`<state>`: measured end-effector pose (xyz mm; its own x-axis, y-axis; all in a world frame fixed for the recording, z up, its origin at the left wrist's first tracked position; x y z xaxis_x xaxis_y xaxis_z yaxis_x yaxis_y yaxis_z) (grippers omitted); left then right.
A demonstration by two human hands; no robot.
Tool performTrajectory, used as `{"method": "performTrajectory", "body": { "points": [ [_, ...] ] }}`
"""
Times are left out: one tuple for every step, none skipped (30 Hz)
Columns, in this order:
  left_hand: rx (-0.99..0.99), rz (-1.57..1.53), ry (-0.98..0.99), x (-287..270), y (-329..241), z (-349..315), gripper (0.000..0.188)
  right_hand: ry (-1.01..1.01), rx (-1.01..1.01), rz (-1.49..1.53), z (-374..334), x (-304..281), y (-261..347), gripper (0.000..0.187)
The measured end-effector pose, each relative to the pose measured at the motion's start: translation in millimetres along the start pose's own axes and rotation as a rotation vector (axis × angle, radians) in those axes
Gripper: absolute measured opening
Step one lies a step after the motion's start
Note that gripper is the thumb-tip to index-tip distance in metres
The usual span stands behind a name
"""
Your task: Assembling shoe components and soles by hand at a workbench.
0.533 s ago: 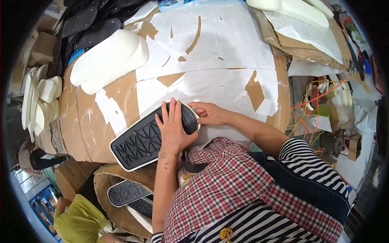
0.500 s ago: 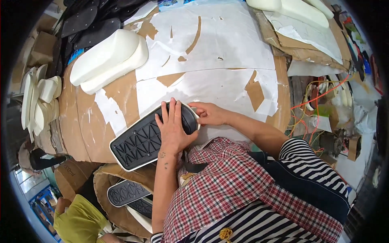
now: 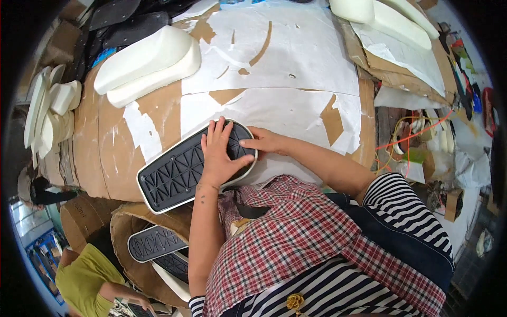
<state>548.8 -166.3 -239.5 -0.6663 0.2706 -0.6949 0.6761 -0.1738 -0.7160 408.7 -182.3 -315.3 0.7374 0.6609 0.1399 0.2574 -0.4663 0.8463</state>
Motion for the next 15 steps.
{"method": "performTrajectory", "body": {
  "points": [
    [0.018,-0.225,-0.101,-9.6,12.8,-5.8,0.076,-0.029,0.038,0.002,6.8,4.1,-2.4,0.066],
    [0.006,-0.321,-0.223,-22.6,19.6,-14.7,0.062,-0.023,0.037,-0.005,8.1,4.5,-4.1,0.066],
    [-0.095,-0.412,-0.392,-37.8,30.9,-30.8,0.05,-0.031,-0.026,-0.003,8.8,3.0,-2.4,0.063],
    [-0.262,-0.616,-0.577,-46.9,55.6,-57.6,0.044,-0.025,-0.093,-0.005,8.7,4.7,0.9,0.061],
    [-0.359,-0.552,-0.772,-62.9,64.7,-89.0,0.04,-0.04,-0.045,-0.049,2.4,7.6,11.4,0.055],
    [-0.358,-0.574,-0.985,-68.9,95.6,-128.6,0.043,-0.005,-0.062,-0.069,1.3,11.9,14.0,0.055],
    [-0.49,-0.584,-1.191,-71.6,116.5,-166.2,0.042,-0.022,-0.068,-0.062,1.3,10.3,13.5,0.053],
    [-0.526,-0.695,-1.343,-71.0,123.8,-190.4,0.043,-0.04,-0.076,-0.055,2.4,8.5,13.1,0.051],
    [-0.735,-0.664,-1.374,-64.1,151.1,-225.9,0.04,-0.048,-0.06,-0.051,1.5,8.4,11.2,0.05],
    [-0.885,-0.924,-1.385,-50.6,160.3,-236.8,0.035,-0.07,-0.037,-0.05,-1.2,1.7,6.0,0.049],
    [-0.952,-1.044,-1.374,-40.6,151.3,-233.5,0.036,-0.093,-0.014,-0.044,-7.6,-6.0,6.7,0.048],
    [-1.015,-1.167,-1.359,-32.2,141.0,-229.1,0.037,-0.116,0.009,-0.039,-15.8,-12.3,9.8,0.048],
    [-1.014,-1.232,-1.38,-26.3,144.1,-231.6,0.037,-0.129,0.029,-0.037,-21.7,-18.6,11.8,0.048],
    [-1.013,-1.302,-1.396,-18.9,150.1,-233.3,0.038,-0.146,0.053,-0.037,-26.0,-26.1,11.4,0.047],
    [-1.025,-1.345,-1.426,-18.5,150.8,-237.4,0.032,-0.136,0.064,-0.024,-30.4,-28.9,14.1,0.048]
  ]
}}
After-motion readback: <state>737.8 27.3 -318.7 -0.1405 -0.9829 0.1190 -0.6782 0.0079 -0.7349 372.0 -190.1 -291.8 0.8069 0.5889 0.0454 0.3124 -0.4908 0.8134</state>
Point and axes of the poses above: each hand's wrist, its own z-axis towards the middle knuckle, its own x-axis out of the palm, y = z × x, the point moved 5 cm from there along z, towards the middle knuckle, and after that the axes turned 9 degrees about -z, right-handed, at the moved point
